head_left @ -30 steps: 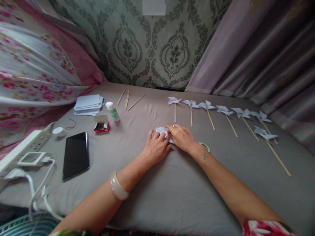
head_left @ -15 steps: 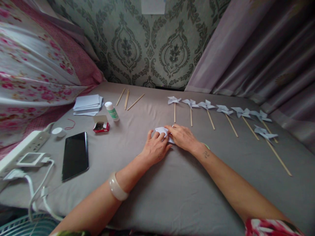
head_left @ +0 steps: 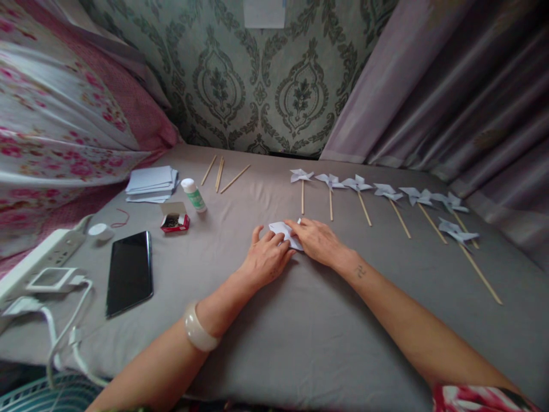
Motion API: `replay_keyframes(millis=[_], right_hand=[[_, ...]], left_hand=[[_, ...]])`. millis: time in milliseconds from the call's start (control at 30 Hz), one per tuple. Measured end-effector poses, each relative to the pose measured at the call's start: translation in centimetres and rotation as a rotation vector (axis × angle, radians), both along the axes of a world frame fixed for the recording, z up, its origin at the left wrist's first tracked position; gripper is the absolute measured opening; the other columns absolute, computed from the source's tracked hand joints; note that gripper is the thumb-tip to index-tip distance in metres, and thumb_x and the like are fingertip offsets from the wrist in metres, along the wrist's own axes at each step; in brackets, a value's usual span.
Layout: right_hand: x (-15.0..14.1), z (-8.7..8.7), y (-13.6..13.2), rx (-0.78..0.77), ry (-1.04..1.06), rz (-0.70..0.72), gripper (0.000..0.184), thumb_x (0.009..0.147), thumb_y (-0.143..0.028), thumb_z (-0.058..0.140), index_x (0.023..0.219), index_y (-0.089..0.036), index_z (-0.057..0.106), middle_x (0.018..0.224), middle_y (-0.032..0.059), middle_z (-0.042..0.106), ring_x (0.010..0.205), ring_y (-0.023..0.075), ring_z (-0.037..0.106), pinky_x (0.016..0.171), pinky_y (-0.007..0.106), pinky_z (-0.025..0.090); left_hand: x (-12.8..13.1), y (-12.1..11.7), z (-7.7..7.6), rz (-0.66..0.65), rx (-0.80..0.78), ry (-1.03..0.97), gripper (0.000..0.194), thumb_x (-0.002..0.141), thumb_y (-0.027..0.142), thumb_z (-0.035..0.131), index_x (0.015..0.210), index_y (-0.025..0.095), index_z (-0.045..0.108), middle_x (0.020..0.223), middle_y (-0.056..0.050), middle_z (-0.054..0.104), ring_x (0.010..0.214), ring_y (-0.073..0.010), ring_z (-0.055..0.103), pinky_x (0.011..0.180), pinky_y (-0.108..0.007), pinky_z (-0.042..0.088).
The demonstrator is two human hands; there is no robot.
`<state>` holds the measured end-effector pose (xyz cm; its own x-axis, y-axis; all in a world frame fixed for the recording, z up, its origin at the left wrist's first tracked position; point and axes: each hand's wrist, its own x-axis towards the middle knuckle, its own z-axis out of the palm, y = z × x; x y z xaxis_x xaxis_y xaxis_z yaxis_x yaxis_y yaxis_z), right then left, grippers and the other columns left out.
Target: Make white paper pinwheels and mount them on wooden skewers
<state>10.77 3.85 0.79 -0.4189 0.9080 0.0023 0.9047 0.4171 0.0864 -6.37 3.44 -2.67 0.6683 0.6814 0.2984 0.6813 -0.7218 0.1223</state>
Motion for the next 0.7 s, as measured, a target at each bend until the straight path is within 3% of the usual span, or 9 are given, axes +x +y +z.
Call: replay_keyframes(millis=[200,333,467,700], right_hand=[[-0.3,-0.1,-1.1,0.065,-0.053,0.051,0.044,0.094,-0.011,0.036,0.137,-0.017,0.044,0.1,0.011,0.064,0.088,0.0215,0.058,0.078,0.03,0.04],[-0.6,-0.4,-1.9,0.097,-0.061,0.077,0.046,0.093,-0.008,0.034,0.137,-0.012,0.045,0.098,0.0127,0.065,0.092,0.0219,0.056,0.08,0.031,0.037],[-1.1,-0.6,-2.7,0.1,-0.048,0.088,0.048,0.09,-0.006,0.034,0.137,-0.006,0.043,0.102,0.0155,0.066,0.098,0.0242,0.054,0.083,0.034,0.035],[-2.0,-0.9,-3.8,0.104,-0.005,0.037,0.047,0.093,-0.017,0.032,0.138,-0.003,0.04,0.112,0.019,0.064,0.101,0.0285,0.051,0.084,0.041,0.032]], left_hand=[[-0.4,0.4,0.0,-0.018,-0.012,-0.029,0.034,0.097,0.034,0.035,0.094,0.021,0.066,0.094,-0.006,0.068,0.095,-0.0214,0.058,0.106,-0.052,0.021],[-0.9,0.9,-0.3,0.044,-0.019,-0.098,0.029,0.096,0.027,0.037,0.102,0.019,0.064,0.104,-0.008,0.067,0.097,-0.0213,0.059,0.103,-0.048,0.026],[-1.8,2.0,-0.2,0.206,-0.09,-0.23,0.027,0.093,0.024,0.041,0.102,0.02,0.067,0.104,-0.009,0.067,0.098,-0.0222,0.06,0.095,-0.046,0.034],[-3.4,4.4,0.3,0.57,-0.359,-0.426,0.022,0.084,0.028,0.053,0.087,0.018,0.072,0.09,-0.007,0.07,0.08,-0.0197,0.063,0.078,-0.035,0.044]])
